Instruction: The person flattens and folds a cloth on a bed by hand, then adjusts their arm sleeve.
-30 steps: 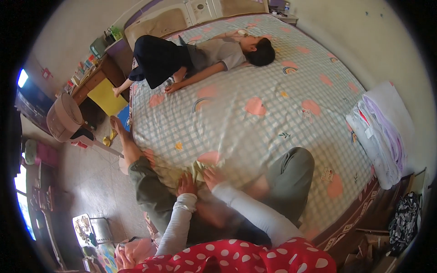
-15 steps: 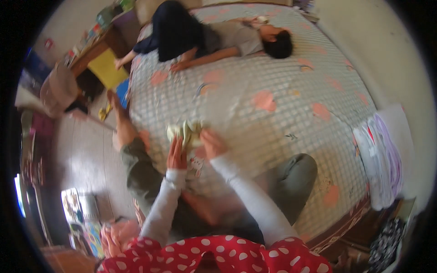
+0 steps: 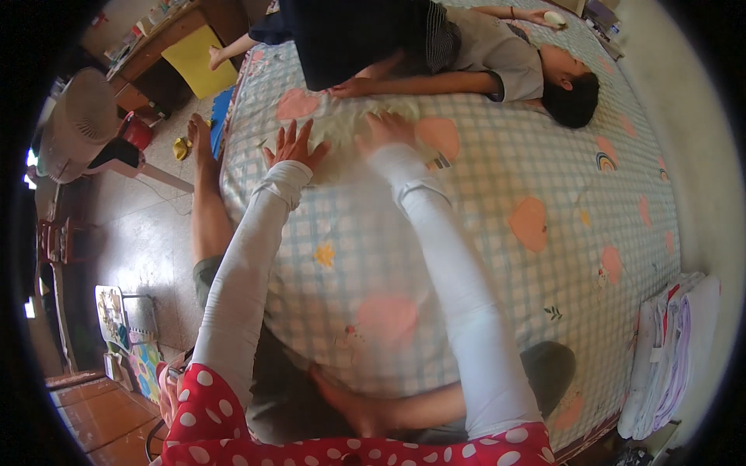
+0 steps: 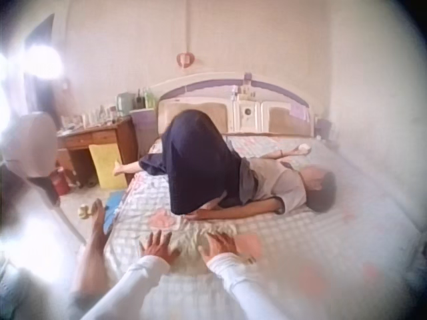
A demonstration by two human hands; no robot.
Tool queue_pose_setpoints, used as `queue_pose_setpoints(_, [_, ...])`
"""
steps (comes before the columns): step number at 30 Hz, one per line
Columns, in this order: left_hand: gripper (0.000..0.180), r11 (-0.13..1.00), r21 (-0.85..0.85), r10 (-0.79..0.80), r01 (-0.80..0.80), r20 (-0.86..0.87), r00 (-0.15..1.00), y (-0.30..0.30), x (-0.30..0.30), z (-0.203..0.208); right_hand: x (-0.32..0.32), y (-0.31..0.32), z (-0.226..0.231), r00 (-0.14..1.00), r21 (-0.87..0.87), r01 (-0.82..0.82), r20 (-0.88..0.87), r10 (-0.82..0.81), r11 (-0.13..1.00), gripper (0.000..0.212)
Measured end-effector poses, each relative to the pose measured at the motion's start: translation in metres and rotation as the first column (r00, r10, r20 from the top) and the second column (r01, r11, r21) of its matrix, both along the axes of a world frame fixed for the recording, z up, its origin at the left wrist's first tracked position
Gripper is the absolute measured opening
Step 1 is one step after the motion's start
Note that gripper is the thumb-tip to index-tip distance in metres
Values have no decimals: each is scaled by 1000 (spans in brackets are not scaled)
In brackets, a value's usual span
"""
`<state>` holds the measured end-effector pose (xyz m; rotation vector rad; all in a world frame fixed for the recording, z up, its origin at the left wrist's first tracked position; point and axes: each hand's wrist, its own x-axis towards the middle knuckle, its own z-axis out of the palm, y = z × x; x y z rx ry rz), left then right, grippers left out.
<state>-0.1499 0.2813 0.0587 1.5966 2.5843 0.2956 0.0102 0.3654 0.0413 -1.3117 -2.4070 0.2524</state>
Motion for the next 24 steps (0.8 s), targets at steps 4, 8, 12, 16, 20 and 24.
queue_pose_setpoints(4, [68,997,-39,69,-72,-63,996,13,3,-26,-28,-9,-12,985,95,160,48,-165,983,54])
queue_pose_setpoints(8, [57,1000,-8,7,-8,-105,994,11,10,-38,-21,-2,-39,1000,335,8,21,-16,942,43])
queue_pose_setpoints(12, [51,999,-42,-12,9,-61,998,-22,30,-37,-8,-29,-34,992,242,-34,125,4,970,31])
queue_pose_setpoints(16, [53,988,-151,15,-23,-52,999,-80,49,-38,10,-91,-10,984,-20,-73,162,75,997,20])
queue_pose_setpoints(20, [56,984,-179,-27,22,-22,999,-143,71,-34,47,-168,-12,977,-281,-58,181,113,958,57])
queue_pose_setpoints(24, [58,978,-191,-100,87,-61,993,-193,94,-51,77,-225,-23,921,-73,-61,380,84,995,57])
